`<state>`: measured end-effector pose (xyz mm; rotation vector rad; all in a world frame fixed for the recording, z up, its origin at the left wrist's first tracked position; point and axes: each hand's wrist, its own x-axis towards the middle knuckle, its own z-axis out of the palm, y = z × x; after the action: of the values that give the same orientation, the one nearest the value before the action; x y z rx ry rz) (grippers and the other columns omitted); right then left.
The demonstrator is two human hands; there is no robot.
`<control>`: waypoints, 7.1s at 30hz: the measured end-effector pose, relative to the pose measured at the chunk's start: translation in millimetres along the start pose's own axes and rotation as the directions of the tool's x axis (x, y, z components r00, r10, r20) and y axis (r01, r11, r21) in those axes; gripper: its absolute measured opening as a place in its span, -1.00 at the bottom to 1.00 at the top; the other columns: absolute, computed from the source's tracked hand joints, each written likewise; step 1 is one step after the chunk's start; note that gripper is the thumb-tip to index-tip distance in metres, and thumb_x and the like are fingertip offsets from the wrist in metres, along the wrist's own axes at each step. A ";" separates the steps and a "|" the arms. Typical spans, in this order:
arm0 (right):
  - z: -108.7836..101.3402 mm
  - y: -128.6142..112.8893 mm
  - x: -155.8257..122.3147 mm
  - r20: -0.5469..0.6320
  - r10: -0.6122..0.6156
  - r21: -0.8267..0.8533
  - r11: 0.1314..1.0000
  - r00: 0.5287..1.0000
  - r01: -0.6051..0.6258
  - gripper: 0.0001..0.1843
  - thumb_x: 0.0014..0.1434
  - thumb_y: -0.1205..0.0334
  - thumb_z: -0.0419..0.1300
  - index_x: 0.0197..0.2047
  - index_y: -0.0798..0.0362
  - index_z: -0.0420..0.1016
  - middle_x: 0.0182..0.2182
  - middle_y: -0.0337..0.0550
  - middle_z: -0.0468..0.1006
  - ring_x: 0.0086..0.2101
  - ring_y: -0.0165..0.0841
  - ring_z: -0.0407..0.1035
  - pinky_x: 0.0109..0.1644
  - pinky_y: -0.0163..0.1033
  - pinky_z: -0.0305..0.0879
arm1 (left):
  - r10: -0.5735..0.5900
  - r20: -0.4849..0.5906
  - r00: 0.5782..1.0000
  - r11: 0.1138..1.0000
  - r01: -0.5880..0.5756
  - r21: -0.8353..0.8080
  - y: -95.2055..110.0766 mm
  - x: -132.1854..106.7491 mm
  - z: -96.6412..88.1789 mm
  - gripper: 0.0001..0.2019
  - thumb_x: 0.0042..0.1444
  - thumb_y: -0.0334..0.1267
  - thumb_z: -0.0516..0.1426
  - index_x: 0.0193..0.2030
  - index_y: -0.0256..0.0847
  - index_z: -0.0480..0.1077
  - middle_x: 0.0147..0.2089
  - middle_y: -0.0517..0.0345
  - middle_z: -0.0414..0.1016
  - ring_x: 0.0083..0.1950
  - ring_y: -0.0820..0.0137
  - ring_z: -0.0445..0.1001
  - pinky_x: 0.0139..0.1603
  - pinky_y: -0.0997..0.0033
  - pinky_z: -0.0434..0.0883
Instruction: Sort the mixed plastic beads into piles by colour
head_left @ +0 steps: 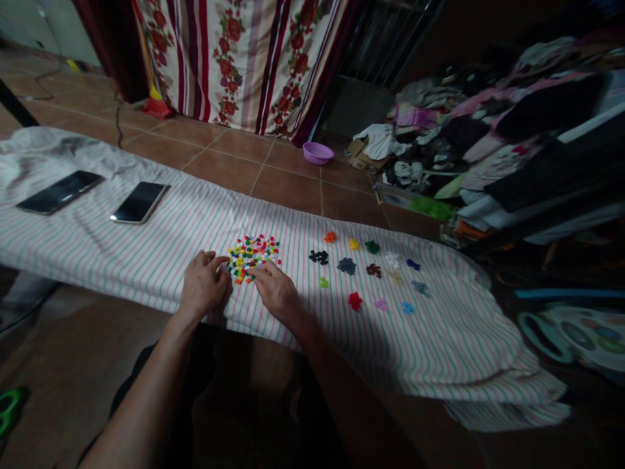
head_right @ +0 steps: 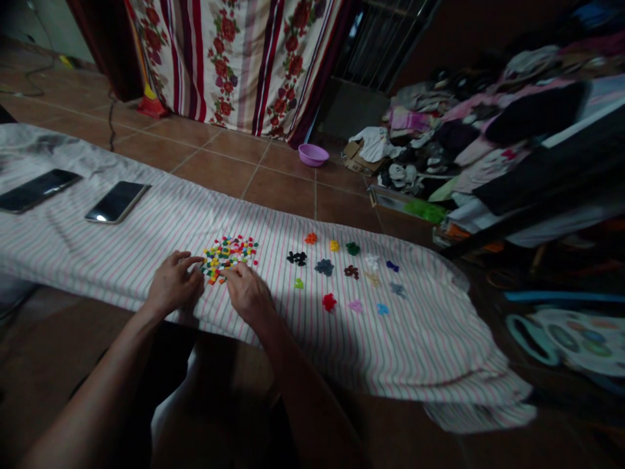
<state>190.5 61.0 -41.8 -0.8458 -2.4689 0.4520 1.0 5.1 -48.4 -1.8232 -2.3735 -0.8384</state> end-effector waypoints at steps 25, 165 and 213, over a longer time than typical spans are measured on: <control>0.0 -3.2 0.7 -0.007 -0.017 0.022 1.000 1.000 0.018 -0.78 0.31 0.34 0.05 -0.07 0.03 0.48 -0.24 -0.13 0.40 -0.20 -0.35 0.36 -0.10 -0.27 0.34 | -0.079 -0.025 0.997 0.996 0.077 -0.045 15.4 -0.4 -0.6 -0.67 0.06 -0.29 0.04 -0.12 -0.14 0.58 0.03 -0.11 0.45 0.14 0.07 0.40 0.18 0.00 0.38; -67.7 32.1 -61.1 -0.281 0.266 -0.417 0.831 0.922 -0.367 -0.70 0.30 0.39 0.01 -0.02 0.07 0.51 -0.04 0.01 0.49 -0.06 -0.18 0.26 0.01 -0.10 0.25 | -0.066 0.079 0.995 0.998 0.067 -0.007 5.7 0.8 -2.2 -0.67 0.17 -0.20 -0.02 -0.18 -0.24 0.54 0.07 -0.16 0.41 0.12 0.08 0.41 0.16 -0.05 0.40; 6.6 -24.2 -0.4 -0.020 0.067 -0.264 0.962 0.998 -0.070 -0.79 0.38 0.23 -0.02 -0.15 -0.01 0.43 -0.23 -0.17 0.46 -0.13 -0.32 0.31 -0.02 -0.22 0.32 | -0.094 0.059 0.994 0.991 0.099 -0.092 4.1 -1.4 -3.2 -0.67 0.17 -0.15 -0.04 -0.30 -0.22 0.51 0.10 -0.18 0.45 0.19 0.07 0.40 0.20 0.01 0.39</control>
<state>175.6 41.5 -36.6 -1.0388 -2.5317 0.1394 4.2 3.2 -44.6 -1.7990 -2.5150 -0.9380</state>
